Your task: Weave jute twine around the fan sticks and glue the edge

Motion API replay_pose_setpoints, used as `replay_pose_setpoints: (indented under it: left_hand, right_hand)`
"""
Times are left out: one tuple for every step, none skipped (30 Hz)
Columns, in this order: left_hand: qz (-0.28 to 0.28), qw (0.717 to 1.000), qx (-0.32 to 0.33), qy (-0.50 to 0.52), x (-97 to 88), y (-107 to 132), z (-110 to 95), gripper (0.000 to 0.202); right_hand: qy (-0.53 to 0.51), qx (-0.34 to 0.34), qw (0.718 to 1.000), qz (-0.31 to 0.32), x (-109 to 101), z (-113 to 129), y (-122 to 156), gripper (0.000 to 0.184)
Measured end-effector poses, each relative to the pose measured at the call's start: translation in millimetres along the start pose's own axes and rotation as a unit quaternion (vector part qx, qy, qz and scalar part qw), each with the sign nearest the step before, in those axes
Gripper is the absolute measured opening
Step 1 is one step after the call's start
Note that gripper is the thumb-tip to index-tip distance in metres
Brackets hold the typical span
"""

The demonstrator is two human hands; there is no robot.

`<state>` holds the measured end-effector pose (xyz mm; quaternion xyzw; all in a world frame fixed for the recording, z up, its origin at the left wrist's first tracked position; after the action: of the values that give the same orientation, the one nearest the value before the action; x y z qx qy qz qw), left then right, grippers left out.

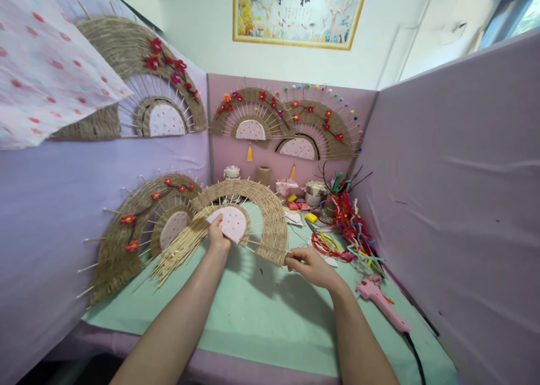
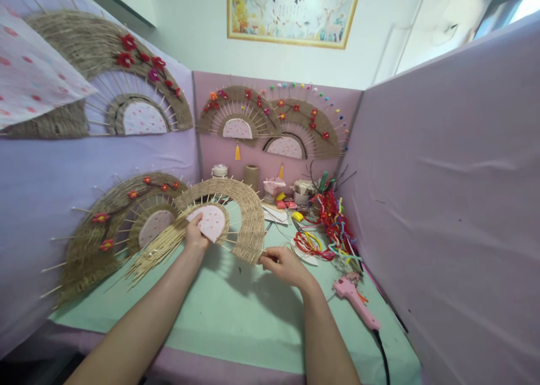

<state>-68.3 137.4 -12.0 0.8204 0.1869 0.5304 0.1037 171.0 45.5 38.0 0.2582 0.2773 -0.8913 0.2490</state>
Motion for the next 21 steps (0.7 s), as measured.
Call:
replay_pose_setpoints:
  left_hand:
    - [-0.002,1.000,0.003,0.001,-0.7,-0.6,-0.6,0.027]
    - [-0.003,1.000,0.006,0.001,-1.4,-1.3,-1.2,0.027]
    - [-0.005,1.000,0.009,0.002,-2.0,-1.9,-1.9,0.027]
    - [-0.006,1.000,0.013,0.003,-2.6,-2.5,-2.7,0.027]
    - [-0.007,1.000,0.016,0.003,-3.1,-3.0,-3.6,0.026]
    - [-0.008,1.000,0.020,0.004,-3.6,-3.3,-4.5,0.026]
    - [-0.010,1.000,0.024,0.004,-4.0,-3.6,-5.4,0.025]
    - [-0.011,1.000,0.028,0.005,-4.4,-3.8,-6.2,0.025]
    - [-0.013,0.999,0.032,0.005,-4.8,-3.9,-6.9,0.024]
    - [-0.014,0.999,0.035,0.006,-5.2,-3.9,-7.4,0.023]
    - [-0.015,0.999,0.038,0.007,-5.7,-4.0,-7.7,0.023]
    - [-0.017,0.999,0.042,0.008,-6.4,-4.1,-8.0,0.023]
    - [-0.020,0.999,0.044,0.009,-7.2,-4.2,-8.1,0.022]
    - [-0.023,0.999,0.046,0.010,-8.2,-4.4,-7.9,0.022]
    - [-0.026,0.999,0.046,0.011,-9.2,-4.7,-7.6,0.021]
    - [-0.029,0.998,0.046,0.011,-10.3,-5.1,-7.3,0.021]
    - [-0.031,0.998,0.046,0.011,-11.2,-5.4,-7.0,0.020]
    - [-0.033,0.998,0.046,0.012,-11.8,-5.7,-6.9,0.020]
    - [-0.034,0.998,0.047,0.012,-12.3,-5.8,-6.9,0.020]
    - [-0.036,0.998,0.048,0.012,-12.8,-6.0,-7.2,0.020]
    - [-0.037,0.998,0.049,0.013,-13.1,-6.0,-7.5,0.020]
  right_hand:
    - [-0.003,0.004,1.000,0.006,2.1,-1.1,0.3,0.024]
    - [-0.007,0.008,1.000,0.011,4.3,-2.2,0.6,0.023]
    - [-0.013,0.011,1.000,0.017,6.4,-3.4,0.9,0.023]
    - [-0.021,0.015,0.999,0.020,8.2,-4.6,1.3,0.023]
    - [-0.031,0.019,0.999,0.021,9.0,-6.0,1.6,0.023]
    - [-0.038,0.025,0.999,0.018,9.1,-7.6,1.8,0.023]
    - [-0.042,0.030,0.999,0.012,8.0,-9.2,2.1,0.023]
    - [-0.038,0.033,0.999,0.004,5.9,-10.5,2.1,0.023]
    - [-0.027,0.032,0.999,-0.006,3.1,-10.9,2.0,0.023]
    - [-0.010,0.027,0.999,-0.016,0.2,-10.5,1.8,0.023]
    - [0.013,0.018,0.999,-0.025,-2.5,-9.1,1.5,0.024]
    - [0.042,0.006,0.999,-0.034,-4.8,-6.8,1.3,0.026]
    - [0.075,-0.008,0.996,-0.043,-6.8,-3.6,1.3,0.029]
    - [0.114,-0.022,0.992,-0.053,-8.2,0.1,1.6,0.031]
    - [0.155,-0.036,0.985,-0.065,-9.4,4.5,2.2,0.033]
    - [0.196,-0.050,0.976,-0.079,-10.3,9.4,3.0,0.033]
    - [0.236,-0.063,0.965,-0.093,-10.7,14.7,4.1,0.033]
    - [0.270,-0.075,0.954,-0.105,-10.4,20.1,5.1,0.032]
    - [0.299,-0.086,0.943,-0.117,-9.7,25.5,6.0,0.031]
    - [0.323,-0.097,0.933,-0.128,-8.6,30.9,6.8,0.030]
    - [0.342,-0.108,0.923,-0.139,-7.4,36.4,7.6,0.030]
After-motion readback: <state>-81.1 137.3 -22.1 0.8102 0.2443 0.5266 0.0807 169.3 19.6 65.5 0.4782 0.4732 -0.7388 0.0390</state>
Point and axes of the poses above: each hand's wrist, its own y-axis away from the middle knuckle, its own x-axis out of the palm, z = x × y, the point moved 10 cm from there along -y, towards the middle knuckle, and after that the axes turned 12 degrees about -x, right-handed, at the moved point
